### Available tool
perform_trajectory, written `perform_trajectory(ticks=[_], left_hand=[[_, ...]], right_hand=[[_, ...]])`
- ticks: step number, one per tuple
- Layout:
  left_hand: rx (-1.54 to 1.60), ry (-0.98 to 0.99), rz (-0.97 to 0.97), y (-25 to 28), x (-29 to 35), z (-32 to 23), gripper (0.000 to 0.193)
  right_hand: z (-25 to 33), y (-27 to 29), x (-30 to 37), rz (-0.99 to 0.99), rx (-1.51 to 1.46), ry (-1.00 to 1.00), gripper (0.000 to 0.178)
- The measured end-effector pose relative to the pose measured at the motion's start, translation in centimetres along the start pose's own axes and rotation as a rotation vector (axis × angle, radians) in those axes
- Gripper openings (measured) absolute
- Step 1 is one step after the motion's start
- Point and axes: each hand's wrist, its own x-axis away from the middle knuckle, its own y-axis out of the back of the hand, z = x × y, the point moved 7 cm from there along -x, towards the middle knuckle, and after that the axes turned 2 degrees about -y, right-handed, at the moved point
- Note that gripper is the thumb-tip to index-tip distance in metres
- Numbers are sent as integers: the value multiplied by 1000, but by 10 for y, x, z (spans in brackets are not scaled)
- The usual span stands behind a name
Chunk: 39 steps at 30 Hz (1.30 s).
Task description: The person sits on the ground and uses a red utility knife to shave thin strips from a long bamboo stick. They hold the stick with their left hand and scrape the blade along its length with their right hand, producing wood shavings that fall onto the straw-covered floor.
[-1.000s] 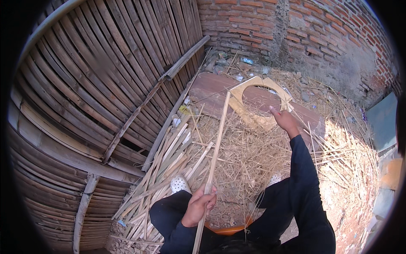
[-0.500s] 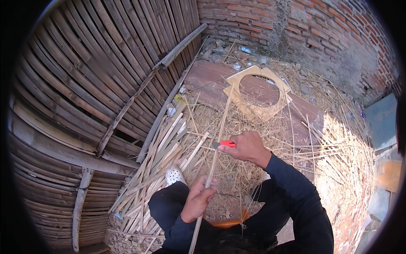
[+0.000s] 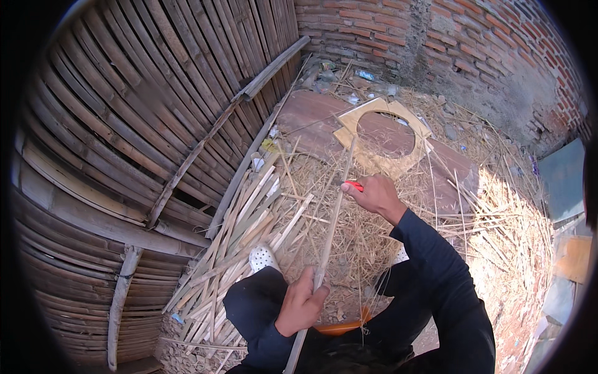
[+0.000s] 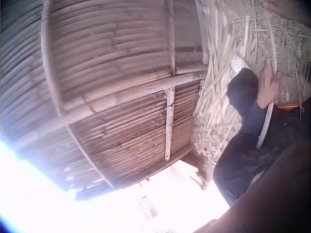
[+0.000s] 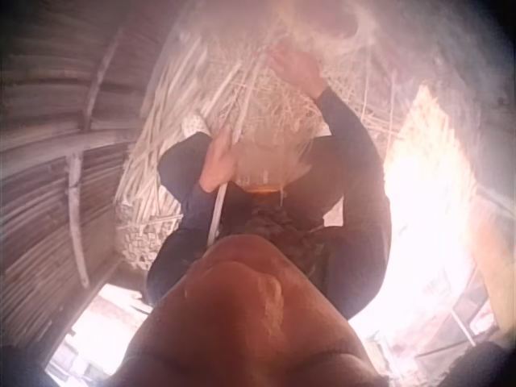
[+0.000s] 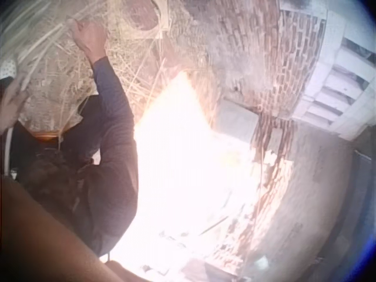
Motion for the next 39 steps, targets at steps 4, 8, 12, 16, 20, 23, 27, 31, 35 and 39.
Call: perform_trajectory(ticks=[4, 8, 12, 16, 20, 23, 27, 31, 35, 39], left_hand=[[65, 11, -88, 15, -1, 5, 20], [-34, 12, -112, 18, 0, 6, 19], [-91, -6, -111, 18, 0, 6, 19], [-59, 77, -21, 7, 1, 18, 20], [8, 8, -26, 9, 5, 24, 20], [43, 32, 4, 4, 9, 25, 20], [31, -32, 38, 1, 8, 14, 21], [11, -33, 70, -6, 12, 20, 21], [19, -30, 140, -13, 15, 17, 22], [198, -50, 319, -39, 34, 7, 23]], right_hand=[[52, -40, 56, 177, 43, 232, 70], [70, -35, 60, 172, 12, 338, 70], [45, -42, 41, 88, 52, 193, 71], [-2, -40, 9, 127, 84, 34, 71], [21, -38, 29, 78, 42, 79, 71], [2, -41, 16, 52, 132, 145, 71], [-11, -28, 5, -58, 191, 281, 69], [-51, -20, -21, -183, 194, 205, 67], [-92, -7, -41, -234, 237, -2, 69], [-265, 17, -28, -314, 64, -590, 81]])
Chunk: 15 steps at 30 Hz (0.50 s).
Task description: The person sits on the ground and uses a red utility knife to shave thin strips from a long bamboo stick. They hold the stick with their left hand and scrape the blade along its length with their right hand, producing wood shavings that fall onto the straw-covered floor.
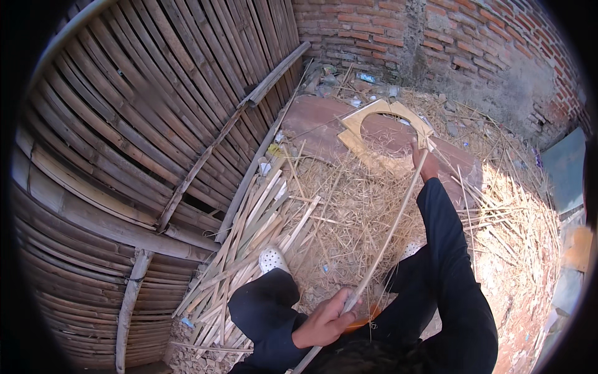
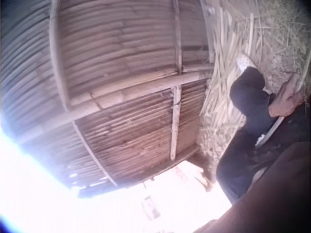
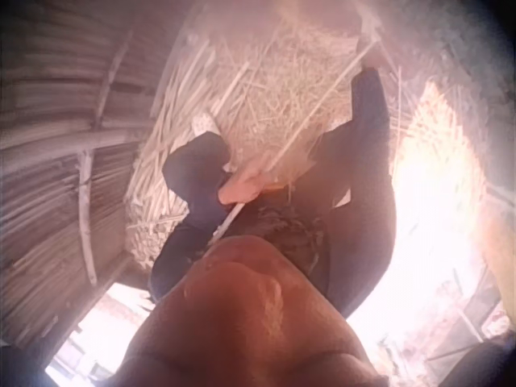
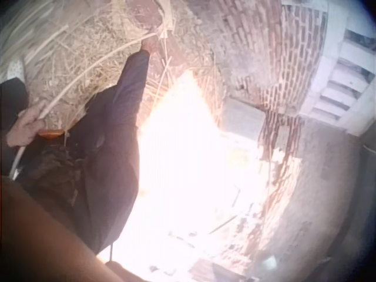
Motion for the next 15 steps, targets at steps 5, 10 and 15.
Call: perform_trajectory(ticks=[5, 10, 15], left_hand=[[627, 204, -138, 24, -19, 26, 24], [759, 160, -217, 38, -23, 19, 25], [811, 97, -163, 39, -33, 21, 24]], right_hand=[[-28, 8, 23, 108, 183, 13, 88], [164, 49, 154, 501, 59, 471, 75], [217, 56, 267, 484, 35, 919, 68]])
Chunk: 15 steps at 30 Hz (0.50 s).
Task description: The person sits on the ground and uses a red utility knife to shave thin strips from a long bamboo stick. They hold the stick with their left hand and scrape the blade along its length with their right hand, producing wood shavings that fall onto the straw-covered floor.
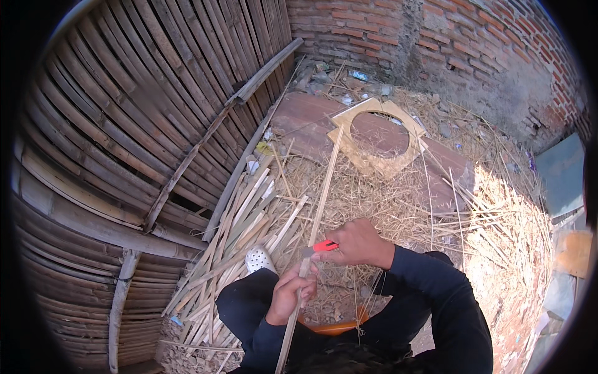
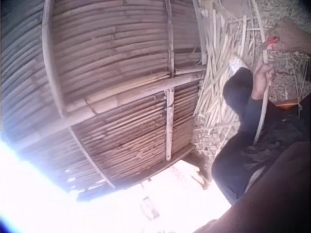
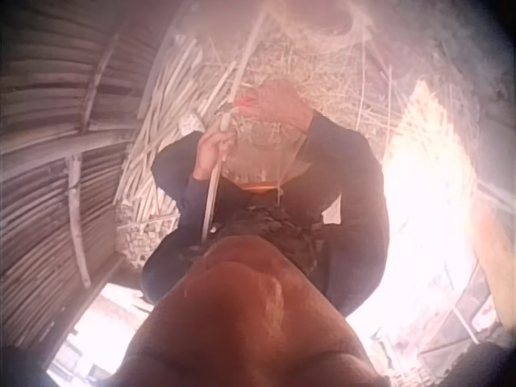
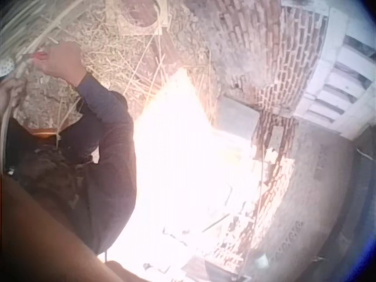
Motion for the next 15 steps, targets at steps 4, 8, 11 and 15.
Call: perform_trajectory(ticks=[4, 8, 11, 15], left_hand=[[-62, 25, -55, 0, 6, 3, 24], [-60, 20, -64, 0, 9, 1, 25], [-55, -19, -76, 2, 13, -3, 27], [-47, -16, -98, 5, 12, -11, 27]], right_hand=[[-49, -11, -23, -98, 7, -180, 68], [-29, -20, -17, -94, -46, -113, 70], [8, -32, -2, -42, -47, 61, 69], [1, -36, -15, -88, -8, 152, 70]])
